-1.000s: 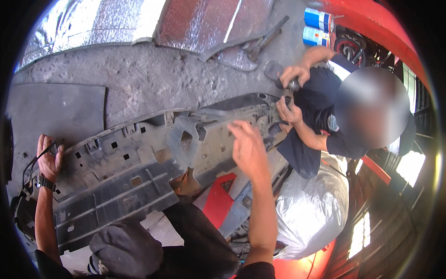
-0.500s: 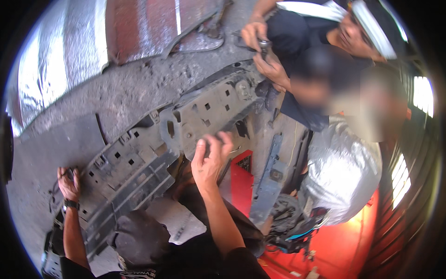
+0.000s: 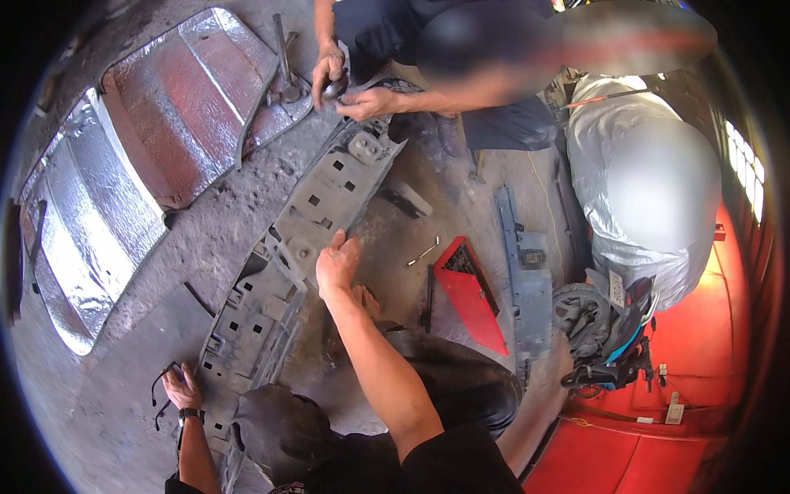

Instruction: The person works on a large car part, likely a bumper or underbody panel, lying on the floor. They use a hammer and other tools to adjust and remove components from the part. Another person assists by holding the part and handing over tools.

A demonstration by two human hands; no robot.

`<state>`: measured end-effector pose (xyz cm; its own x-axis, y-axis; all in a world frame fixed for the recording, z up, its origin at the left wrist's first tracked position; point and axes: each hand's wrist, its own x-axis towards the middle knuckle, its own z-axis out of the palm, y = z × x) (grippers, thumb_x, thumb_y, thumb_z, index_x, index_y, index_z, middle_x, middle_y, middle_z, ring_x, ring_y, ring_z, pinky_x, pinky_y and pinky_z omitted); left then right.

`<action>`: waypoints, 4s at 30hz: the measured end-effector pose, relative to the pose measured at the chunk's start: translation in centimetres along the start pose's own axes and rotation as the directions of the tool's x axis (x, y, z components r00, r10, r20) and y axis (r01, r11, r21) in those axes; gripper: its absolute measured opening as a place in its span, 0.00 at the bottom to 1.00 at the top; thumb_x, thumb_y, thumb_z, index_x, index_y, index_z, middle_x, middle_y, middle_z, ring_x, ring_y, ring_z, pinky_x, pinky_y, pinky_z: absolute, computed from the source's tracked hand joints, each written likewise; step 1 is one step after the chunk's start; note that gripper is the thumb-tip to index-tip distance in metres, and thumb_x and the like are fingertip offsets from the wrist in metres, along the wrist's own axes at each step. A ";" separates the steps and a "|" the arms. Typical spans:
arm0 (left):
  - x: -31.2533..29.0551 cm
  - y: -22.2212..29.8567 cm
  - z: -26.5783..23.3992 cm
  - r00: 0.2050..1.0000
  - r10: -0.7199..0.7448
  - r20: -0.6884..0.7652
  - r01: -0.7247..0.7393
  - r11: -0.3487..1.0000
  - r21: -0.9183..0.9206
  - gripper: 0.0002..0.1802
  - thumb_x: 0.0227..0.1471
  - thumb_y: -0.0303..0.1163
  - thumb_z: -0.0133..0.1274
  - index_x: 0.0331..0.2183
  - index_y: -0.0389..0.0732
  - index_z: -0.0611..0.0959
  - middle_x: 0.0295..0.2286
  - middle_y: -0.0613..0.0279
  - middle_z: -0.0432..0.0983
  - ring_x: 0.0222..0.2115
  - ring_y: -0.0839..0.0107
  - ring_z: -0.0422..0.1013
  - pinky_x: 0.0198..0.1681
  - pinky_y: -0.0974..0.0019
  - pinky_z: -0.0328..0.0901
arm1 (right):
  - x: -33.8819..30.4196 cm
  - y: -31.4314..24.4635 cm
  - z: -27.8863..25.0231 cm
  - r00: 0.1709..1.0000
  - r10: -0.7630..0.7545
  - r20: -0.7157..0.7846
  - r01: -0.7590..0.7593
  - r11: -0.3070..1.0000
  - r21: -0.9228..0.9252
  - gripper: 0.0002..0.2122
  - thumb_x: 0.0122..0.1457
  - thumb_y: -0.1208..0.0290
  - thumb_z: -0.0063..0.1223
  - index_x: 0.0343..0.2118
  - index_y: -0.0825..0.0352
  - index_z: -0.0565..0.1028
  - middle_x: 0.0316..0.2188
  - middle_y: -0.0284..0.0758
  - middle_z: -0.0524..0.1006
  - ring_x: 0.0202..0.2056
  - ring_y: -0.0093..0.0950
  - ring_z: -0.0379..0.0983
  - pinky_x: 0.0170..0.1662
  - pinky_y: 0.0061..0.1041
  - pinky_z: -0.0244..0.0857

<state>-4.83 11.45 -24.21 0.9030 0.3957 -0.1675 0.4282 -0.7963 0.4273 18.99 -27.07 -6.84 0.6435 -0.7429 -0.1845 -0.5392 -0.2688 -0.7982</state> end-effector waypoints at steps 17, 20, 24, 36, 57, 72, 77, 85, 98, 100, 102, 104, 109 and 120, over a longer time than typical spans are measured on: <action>0.2 0.3 -0.4 0.997 0.025 -0.075 -0.029 0.998 -0.053 0.22 0.58 0.44 0.53 0.35 0.30 0.78 0.33 0.40 0.75 0.42 0.39 0.67 0.51 0.45 0.62 | -0.3 -1.1 -0.1 0.984 0.172 0.049 -0.172 0.985 -0.010 0.27 0.70 0.60 0.38 0.44 0.91 0.67 0.47 0.61 0.73 0.46 0.40 0.73 0.49 0.33 0.65; 0.5 1.1 -1.1 0.998 -0.001 -0.055 0.000 1.000 -0.018 0.23 0.57 0.46 0.52 0.36 0.31 0.78 0.38 0.38 0.75 0.49 0.36 0.65 0.55 0.45 0.60 | -0.2 -0.8 -0.2 0.992 0.104 0.076 -0.103 0.995 -0.007 0.26 0.70 0.59 0.39 0.42 0.89 0.68 0.44 0.57 0.74 0.42 0.38 0.73 0.47 0.34 0.65; 0.6 1.6 -1.8 0.995 -0.065 0.073 0.068 0.997 -0.047 0.22 0.56 0.46 0.53 0.35 0.32 0.77 0.37 0.40 0.74 0.47 0.38 0.66 0.53 0.46 0.61 | 1.4 1.7 -0.7 0.997 0.053 0.047 -0.051 0.998 -0.034 0.25 0.69 0.59 0.40 0.39 0.87 0.69 0.41 0.55 0.75 0.40 0.37 0.72 0.45 0.35 0.66; 1.1 1.6 -2.2 0.999 0.007 -0.040 -0.012 0.991 -0.130 0.19 0.49 0.42 0.59 0.28 0.36 0.74 0.26 0.48 0.67 0.31 0.47 0.68 0.34 0.49 0.65 | -0.1 -0.6 -0.3 0.986 0.164 0.041 -0.161 0.985 -0.061 0.22 0.69 0.58 0.39 0.46 0.80 0.68 0.43 0.44 0.74 0.40 0.33 0.73 0.44 0.36 0.69; 1.2 1.4 -1.9 0.999 0.024 -0.028 -0.028 0.987 -0.157 0.17 0.49 0.41 0.60 0.30 0.36 0.75 0.27 0.48 0.68 0.31 0.47 0.68 0.33 0.50 0.66 | 0.6 -0.2 -0.5 0.993 0.117 0.020 -0.115 0.990 -0.077 0.21 0.69 0.60 0.40 0.46 0.80 0.67 0.41 0.44 0.75 0.38 0.33 0.73 0.42 0.34 0.70; 1.2 1.3 -2.3 0.995 -0.050 0.084 0.061 0.988 -0.144 0.20 0.52 0.42 0.57 0.32 0.33 0.76 0.31 0.41 0.70 0.37 0.42 0.68 0.41 0.48 0.64 | -1.1 -1.8 0.0 0.983 0.183 0.017 -0.180 0.979 -0.099 0.21 0.69 0.59 0.39 0.44 0.80 0.66 0.42 0.46 0.73 0.39 0.34 0.73 0.42 0.37 0.70; 1.2 1.4 -1.7 0.991 0.049 -0.128 -0.064 0.991 -0.119 0.19 0.50 0.42 0.58 0.28 0.34 0.75 0.26 0.46 0.69 0.30 0.45 0.68 0.33 0.49 0.64 | -0.4 -1.0 -0.2 0.987 0.158 0.030 -0.156 0.985 -0.069 0.21 0.69 0.59 0.40 0.43 0.80 0.66 0.41 0.46 0.74 0.38 0.34 0.73 0.42 0.36 0.70; 0.7 0.6 -0.7 0.997 -0.008 -0.075 0.001 0.996 -0.091 0.23 0.53 0.46 0.57 0.34 0.32 0.77 0.34 0.40 0.73 0.38 0.43 0.70 0.43 0.49 0.65 | 1.4 0.9 -0.4 0.990 0.134 0.048 -0.133 0.991 -0.025 0.20 0.68 0.60 0.41 0.41 0.80 0.69 0.40 0.45 0.75 0.37 0.32 0.72 0.42 0.34 0.68; 0.9 0.3 -0.6 1.000 -0.030 0.003 0.030 0.996 -0.079 0.22 0.56 0.46 0.54 0.37 0.33 0.78 0.36 0.41 0.75 0.43 0.43 0.68 0.48 0.48 0.64 | 1.0 0.8 -0.3 0.997 0.072 0.002 -0.071 0.989 -0.131 0.23 0.67 0.61 0.40 0.42 0.85 0.67 0.42 0.52 0.74 0.41 0.36 0.71 0.47 0.36 0.64; 0.6 -0.3 0.3 0.996 0.016 -0.084 -0.020 0.999 -0.048 0.22 0.57 0.45 0.53 0.35 0.32 0.77 0.31 0.44 0.73 0.37 0.46 0.68 0.44 0.49 0.64 | 1.3 1.4 -0.1 0.999 0.036 -0.001 -0.035 0.991 -0.132 0.25 0.67 0.61 0.40 0.43 0.88 0.67 0.45 0.57 0.73 0.45 0.40 0.71 0.50 0.36 0.63; 0.6 -0.5 0.4 1.000 -0.017 0.005 0.017 1.000 -0.025 0.23 0.57 0.46 0.53 0.38 0.32 0.77 0.36 0.41 0.74 0.41 0.44 0.68 0.47 0.49 0.64 | 1.2 0.9 -0.1 0.999 0.046 0.022 -0.043 0.989 -0.139 0.24 0.67 0.61 0.40 0.43 0.88 0.68 0.46 0.57 0.73 0.45 0.40 0.71 0.50 0.36 0.63; 0.7 0.3 -0.3 0.990 -0.079 0.119 0.077 0.997 0.017 0.29 0.58 0.49 0.51 0.45 0.30 0.77 0.47 0.36 0.71 0.52 0.39 0.63 0.58 0.50 0.58 | 1.6 1.5 -0.3 0.999 0.037 0.040 -0.034 0.996 -0.085 0.24 0.67 0.61 0.40 0.44 0.87 0.69 0.47 0.57 0.73 0.46 0.40 0.72 0.50 0.35 0.63; 0.9 0.4 0.3 0.998 0.031 -0.050 -0.032 0.999 -0.023 0.21 0.56 0.45 0.54 0.33 0.34 0.77 0.32 0.44 0.73 0.41 0.43 0.68 0.48 0.49 0.63 | 1.0 0.4 0.1 0.997 0.059 0.044 -0.062 0.996 0.069 0.29 0.70 0.55 0.34 0.50 0.85 0.68 0.50 0.52 0.73 0.49 0.37 0.70 0.52 0.33 0.63; 0.8 0.3 -0.7 0.998 0.022 -0.065 -0.027 0.996 -0.081 0.20 0.55 0.44 0.56 0.30 0.34 0.76 0.30 0.46 0.73 0.37 0.46 0.69 0.43 0.50 0.65 | 0.9 0.5 0.2 0.971 0.160 0.179 -0.215 0.912 0.350 0.23 0.71 0.55 0.29 0.52 0.71 0.69 0.43 0.38 0.75 0.42 0.28 0.75 0.43 0.24 0.75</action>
<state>-3.94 11.81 -23.62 0.9079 0.4071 -0.1002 0.3993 -0.7668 0.5025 19.40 -27.74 -7.51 0.6355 -0.6547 -0.4093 -0.4399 0.1286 -0.8888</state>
